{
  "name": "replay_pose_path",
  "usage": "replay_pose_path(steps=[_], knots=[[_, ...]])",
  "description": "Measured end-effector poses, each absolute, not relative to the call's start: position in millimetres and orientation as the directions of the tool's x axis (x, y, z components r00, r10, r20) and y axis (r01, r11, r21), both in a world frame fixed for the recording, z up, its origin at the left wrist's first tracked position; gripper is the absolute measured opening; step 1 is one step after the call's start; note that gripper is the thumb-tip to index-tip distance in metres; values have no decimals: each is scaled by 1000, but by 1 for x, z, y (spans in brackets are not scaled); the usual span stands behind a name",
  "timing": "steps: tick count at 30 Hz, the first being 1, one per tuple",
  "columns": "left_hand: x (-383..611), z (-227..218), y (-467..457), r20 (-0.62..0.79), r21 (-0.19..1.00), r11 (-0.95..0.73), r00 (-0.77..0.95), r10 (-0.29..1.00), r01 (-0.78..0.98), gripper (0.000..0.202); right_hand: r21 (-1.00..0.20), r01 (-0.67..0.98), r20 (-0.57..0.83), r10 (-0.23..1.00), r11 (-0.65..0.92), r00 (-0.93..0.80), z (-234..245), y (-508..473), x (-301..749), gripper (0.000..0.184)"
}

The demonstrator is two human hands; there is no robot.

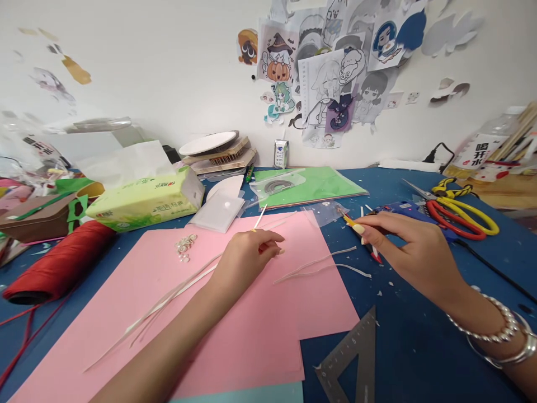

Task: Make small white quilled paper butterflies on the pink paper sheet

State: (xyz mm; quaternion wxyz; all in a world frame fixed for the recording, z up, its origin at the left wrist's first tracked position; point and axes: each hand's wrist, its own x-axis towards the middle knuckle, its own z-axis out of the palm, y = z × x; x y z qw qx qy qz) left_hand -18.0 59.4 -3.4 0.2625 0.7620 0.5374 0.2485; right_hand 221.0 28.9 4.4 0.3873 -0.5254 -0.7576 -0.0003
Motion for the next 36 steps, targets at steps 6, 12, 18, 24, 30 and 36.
replay_pose_path(steps=[6, 12, 18, 24, 30, 36], knots=[[-16, -4, 58, 105, 606, -314, 319, 942, 731, 20, -387, 806, 606, 782, 448, -144, 5, 31, 221, 18], [-16, -4, 58, 99, 560, -318, 320, 942, 765, 20, -405, 814, 614, 784, 416, -96, 5, 29, 222, 18], [-18, -4, 57, 75, 559, -325, 344, 936, 763, 20, -410, 812, 634, 770, 415, -73, 5, 29, 220, 19], [-17, -4, 58, 96, 546, -319, 320, 943, 775, 19, -369, 822, 655, 749, 433, -100, 3, 28, 221, 19], [-17, -4, 59, 136, 515, -325, 298, 945, 793, 21, -337, 824, 677, 726, 456, -124, 3, 29, 221, 18], [-17, -5, 59, 106, 507, -311, 300, 948, 804, 22, -325, 826, 670, 729, 461, -143, 3, 29, 220, 17]])
